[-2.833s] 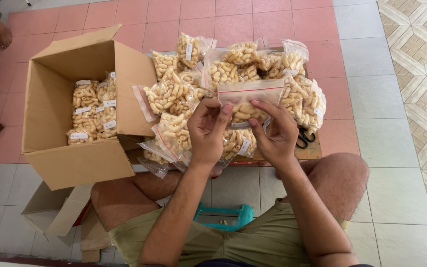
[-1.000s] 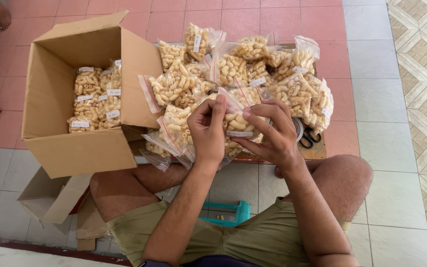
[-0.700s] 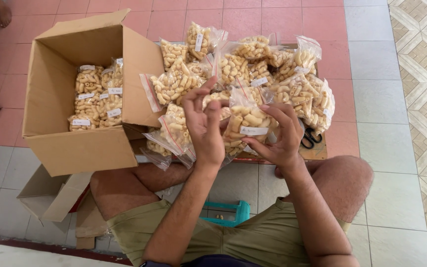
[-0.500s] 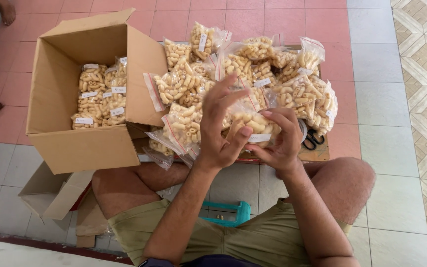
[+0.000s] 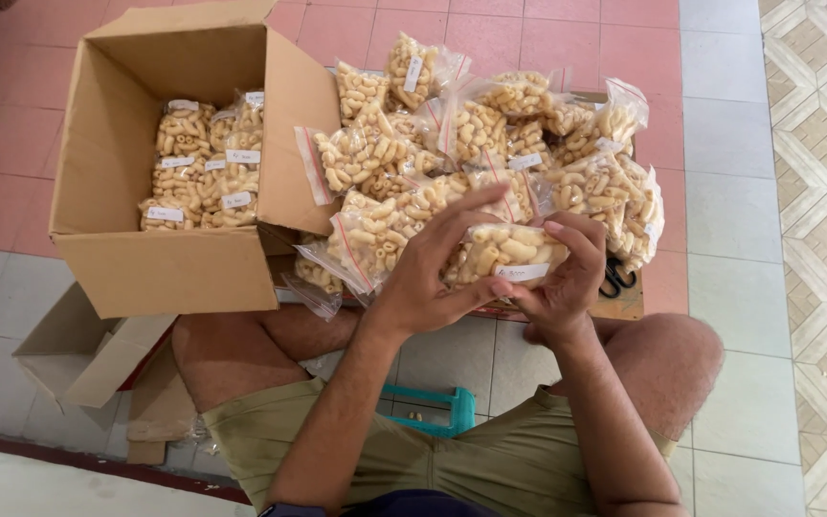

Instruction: Manually inspecting and packing small plastic bags of snacks into a cardboard box.

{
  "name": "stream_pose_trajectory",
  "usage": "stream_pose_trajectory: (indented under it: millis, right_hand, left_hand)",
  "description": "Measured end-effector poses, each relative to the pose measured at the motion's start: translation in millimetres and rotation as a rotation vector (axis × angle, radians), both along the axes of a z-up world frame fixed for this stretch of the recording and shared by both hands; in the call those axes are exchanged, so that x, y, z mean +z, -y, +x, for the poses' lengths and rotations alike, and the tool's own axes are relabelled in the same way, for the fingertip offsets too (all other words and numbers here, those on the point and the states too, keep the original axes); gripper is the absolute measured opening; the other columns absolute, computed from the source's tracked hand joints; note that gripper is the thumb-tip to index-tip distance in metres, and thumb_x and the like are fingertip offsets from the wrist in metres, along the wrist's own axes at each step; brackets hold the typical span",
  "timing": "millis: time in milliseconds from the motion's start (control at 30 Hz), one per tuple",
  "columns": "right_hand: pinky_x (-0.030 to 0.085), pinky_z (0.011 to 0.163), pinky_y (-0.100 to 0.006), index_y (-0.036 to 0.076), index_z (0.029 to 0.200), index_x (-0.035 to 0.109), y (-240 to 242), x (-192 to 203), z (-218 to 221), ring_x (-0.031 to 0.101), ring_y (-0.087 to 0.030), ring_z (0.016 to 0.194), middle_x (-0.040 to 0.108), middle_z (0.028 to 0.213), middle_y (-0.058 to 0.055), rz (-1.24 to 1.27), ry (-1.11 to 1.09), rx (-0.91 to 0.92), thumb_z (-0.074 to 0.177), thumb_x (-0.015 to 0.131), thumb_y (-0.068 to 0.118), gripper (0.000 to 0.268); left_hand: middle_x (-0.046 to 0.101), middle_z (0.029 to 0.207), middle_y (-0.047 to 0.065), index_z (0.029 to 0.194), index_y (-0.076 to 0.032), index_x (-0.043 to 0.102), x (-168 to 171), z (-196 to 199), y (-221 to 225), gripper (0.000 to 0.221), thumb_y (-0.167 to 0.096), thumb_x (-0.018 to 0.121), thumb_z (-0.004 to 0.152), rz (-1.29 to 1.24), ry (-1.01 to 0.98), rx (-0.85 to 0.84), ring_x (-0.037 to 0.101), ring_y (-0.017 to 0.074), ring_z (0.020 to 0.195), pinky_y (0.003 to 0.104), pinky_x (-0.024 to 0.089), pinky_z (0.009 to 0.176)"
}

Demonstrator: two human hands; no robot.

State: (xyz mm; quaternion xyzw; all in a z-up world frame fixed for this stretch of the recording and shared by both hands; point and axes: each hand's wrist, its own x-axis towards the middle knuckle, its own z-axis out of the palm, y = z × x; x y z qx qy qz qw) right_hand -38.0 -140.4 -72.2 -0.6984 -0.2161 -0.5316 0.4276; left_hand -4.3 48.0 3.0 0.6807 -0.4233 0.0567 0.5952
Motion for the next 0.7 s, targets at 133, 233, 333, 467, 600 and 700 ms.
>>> stream_pose_trajectory:
  millis: [133,233,333,467,600,700]
  right_hand:
    - [0.051,0.097,-0.048,-0.017,0.127,0.053,2.6,-10.2,5.4,0.061,-0.044,0.105,0.056,0.112,-0.028,0.006,-0.030,0.025,0.093,0.078,0.062,0.089]
    - [0.049,0.100,-0.047,-0.018,0.126,0.053,-11.3,-7.7,1.0,0.060,-0.043,0.106,0.056,0.114,-0.028,-0.002,-0.076,0.011,0.093,0.075,0.066,0.093]
    - [0.048,0.101,-0.049,-0.012,0.124,0.056,-33.2,17.0,-3.3,0.057,-0.040,0.108,0.055,0.113,-0.023,0.015,-0.141,0.024,0.089,0.076,0.069,0.091]
    - [0.053,0.099,-0.054,-0.008,0.128,0.060,-56.8,75.0,-18.2,0.067,-0.047,0.113,0.062,0.123,-0.026,-0.218,-0.335,0.084,0.085,0.087,0.047,0.075]
    - [0.058,0.112,-0.042,0.000,0.149,0.053,-73.9,117.4,-36.5,0.071,-0.037,0.132,0.067,0.146,-0.024,-0.651,-0.608,0.106,0.095,0.079,0.028,0.066]
    - [0.074,0.074,-0.030,0.000,0.138,0.058,-109.3,153.5,-31.2,0.071,-0.034,0.131,0.064,0.145,-0.026,-0.688,-0.652,0.122,0.092,0.078,0.023,0.055]
  left_hand:
    - [0.072,0.131,0.027,0.150,-0.003,0.057,1.2,-10.6,-33.5,0.078,-0.045,0.086,0.091,0.077,-0.168,-0.069,0.068,0.0495,0.127,0.067,0.050,0.112]
    - [0.069,0.123,0.040,0.143,0.017,0.054,8.4,-10.9,-48.4,0.075,-0.027,0.086,0.091,0.188,-0.036,-0.018,0.067,0.0599,0.118,0.071,0.049,0.107]
    - [0.069,0.120,0.042,0.146,0.018,0.050,6.5,-4.0,-66.3,0.068,-0.018,0.079,0.096,0.238,0.007,-0.052,0.067,0.0598,0.116,0.072,0.048,0.111]
    - [0.075,0.122,0.025,0.147,0.005,0.048,9.4,10.5,-99.0,0.063,-0.015,0.079,0.097,0.282,0.177,-0.056,0.073,0.0428,0.118,0.061,0.048,0.117]
    - [0.070,0.142,0.016,0.150,0.001,0.033,10.9,19.7,-125.8,0.058,-0.008,0.067,0.104,0.369,0.341,-0.087,0.069,0.0352,0.123,0.046,0.045,0.111]
    - [0.077,0.118,0.014,0.151,0.002,0.042,17.0,22.3,-146.3,0.038,-0.014,0.051,0.118,0.304,0.426,0.018,0.073,0.0283,0.111,0.048,0.048,0.112]
